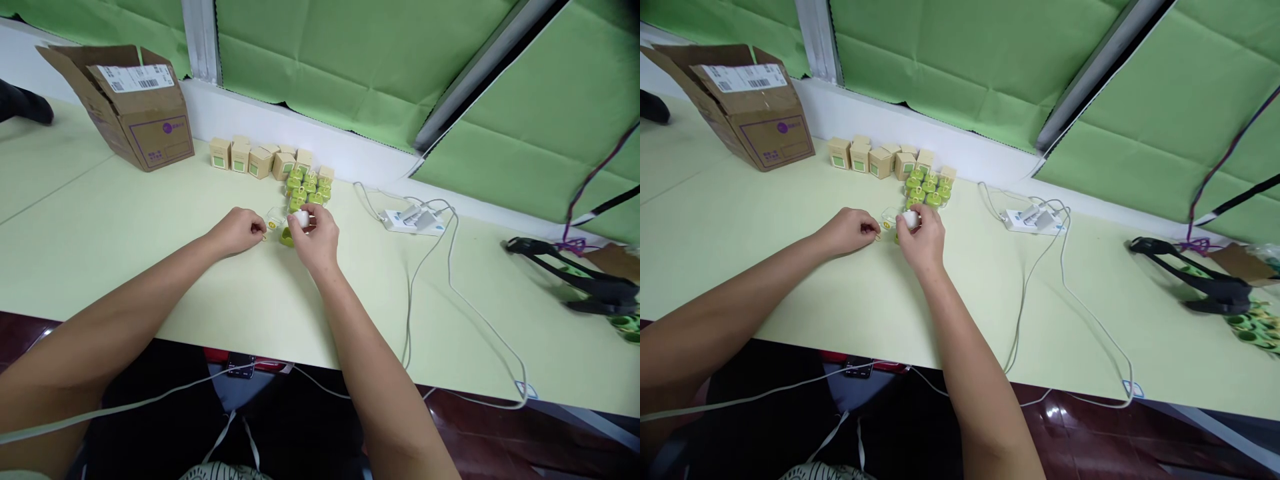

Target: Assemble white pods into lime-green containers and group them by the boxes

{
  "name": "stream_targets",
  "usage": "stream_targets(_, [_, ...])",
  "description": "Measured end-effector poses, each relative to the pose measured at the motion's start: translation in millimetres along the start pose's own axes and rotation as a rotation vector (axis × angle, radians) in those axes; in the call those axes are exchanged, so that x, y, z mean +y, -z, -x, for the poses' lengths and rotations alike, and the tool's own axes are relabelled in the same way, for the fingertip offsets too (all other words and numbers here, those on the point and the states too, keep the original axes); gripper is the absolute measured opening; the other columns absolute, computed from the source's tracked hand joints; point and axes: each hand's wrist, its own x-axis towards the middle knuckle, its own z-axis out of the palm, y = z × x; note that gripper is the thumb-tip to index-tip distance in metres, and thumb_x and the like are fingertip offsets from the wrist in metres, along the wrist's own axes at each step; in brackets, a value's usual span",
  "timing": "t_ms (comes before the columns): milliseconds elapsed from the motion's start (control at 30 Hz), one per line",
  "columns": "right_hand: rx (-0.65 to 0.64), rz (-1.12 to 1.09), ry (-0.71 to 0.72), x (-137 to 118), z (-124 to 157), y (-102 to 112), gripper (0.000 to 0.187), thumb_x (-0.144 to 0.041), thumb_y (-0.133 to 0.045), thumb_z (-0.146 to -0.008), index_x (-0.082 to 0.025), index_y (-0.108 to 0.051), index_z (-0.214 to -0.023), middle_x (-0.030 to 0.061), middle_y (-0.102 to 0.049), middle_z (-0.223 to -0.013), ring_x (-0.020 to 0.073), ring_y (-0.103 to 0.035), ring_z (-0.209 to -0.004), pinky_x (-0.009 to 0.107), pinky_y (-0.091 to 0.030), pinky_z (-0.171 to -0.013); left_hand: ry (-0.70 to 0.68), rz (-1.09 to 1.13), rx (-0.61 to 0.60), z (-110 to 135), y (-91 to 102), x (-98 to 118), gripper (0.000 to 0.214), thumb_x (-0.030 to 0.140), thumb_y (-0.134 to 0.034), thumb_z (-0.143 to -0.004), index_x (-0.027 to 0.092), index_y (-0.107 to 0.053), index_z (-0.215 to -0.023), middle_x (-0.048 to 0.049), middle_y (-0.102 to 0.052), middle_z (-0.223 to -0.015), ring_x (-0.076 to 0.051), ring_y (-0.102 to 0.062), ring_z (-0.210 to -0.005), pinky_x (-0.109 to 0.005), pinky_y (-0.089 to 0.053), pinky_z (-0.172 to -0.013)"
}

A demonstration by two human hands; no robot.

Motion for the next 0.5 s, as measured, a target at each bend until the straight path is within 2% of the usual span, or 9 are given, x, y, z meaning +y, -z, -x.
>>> stream_targets(133, [-0.006,-0.003,-0.008,-0.8,0.0,0.5,0.029,-0.047,-0.07,-0.091,-0.024,-0.067,-0.108,0.0099,-0.075,-0.11,0.0255,-0.07,-0.096,0.044,-0.061,-0.087,0.03,-0.018,0.037,-0.7,-0.1,-2.2,0.024,0.021,-0.066,-0.074,0.022,-0.087,-0.085,-0.0073,-0.082,-0.088,-0.024,-0.072,-0.08,-0.036,-0.055,-0.082])
stream_targets(300, [-0.028,0.0,-0.036,-1.0,-0.4,-0.5,0.026,-0.042,-0.067,-0.09,-0.023,-0.066,-0.109,0.0125,-0.075,-0.113,0.028,-0.069,-0.1,0.047,-0.06,-0.092,0.024,-0.047,0.013,-0.8,-0.8,-4.3,0.026,0.021,-0.064,-0.077,0.021,-0.087,-0.09,-0.0087,-0.081,-0.091,-0.025,-0.071,-0.082,-0.037,-0.055,-0.083])
stream_targets(400, [-0.067,0.049,-0.107,-4.5,-1.7,2.6,0.023,-0.03,-0.058,-0.089,-0.022,-0.067,-0.109,0.0144,-0.075,-0.116,0.03,-0.068,-0.107,0.049,-0.057,-0.099,0.019,-0.042,-0.001,0.7,1.7,-2.2,0.028,0.024,-0.062,-0.082,0.019,-0.086,-0.096,-0.0095,-0.081,-0.096,-0.024,-0.071,-0.083,-0.037,-0.054,-0.083])
stream_targets(500, [-0.139,0.113,-0.212,-12.5,-3.3,9.9,0.027,-0.027,-0.045,-0.091,-0.022,-0.069,-0.104,0.0133,-0.076,-0.111,0.0299,-0.068,-0.111,0.045,-0.054,-0.101,0.019,-0.035,0.009,2.7,6.0,2.2,0.029,0.028,-0.061,-0.087,0.019,-0.085,-0.101,-0.0082,-0.081,-0.104,-0.022,-0.071,-0.082,-0.035,-0.053,-0.08])
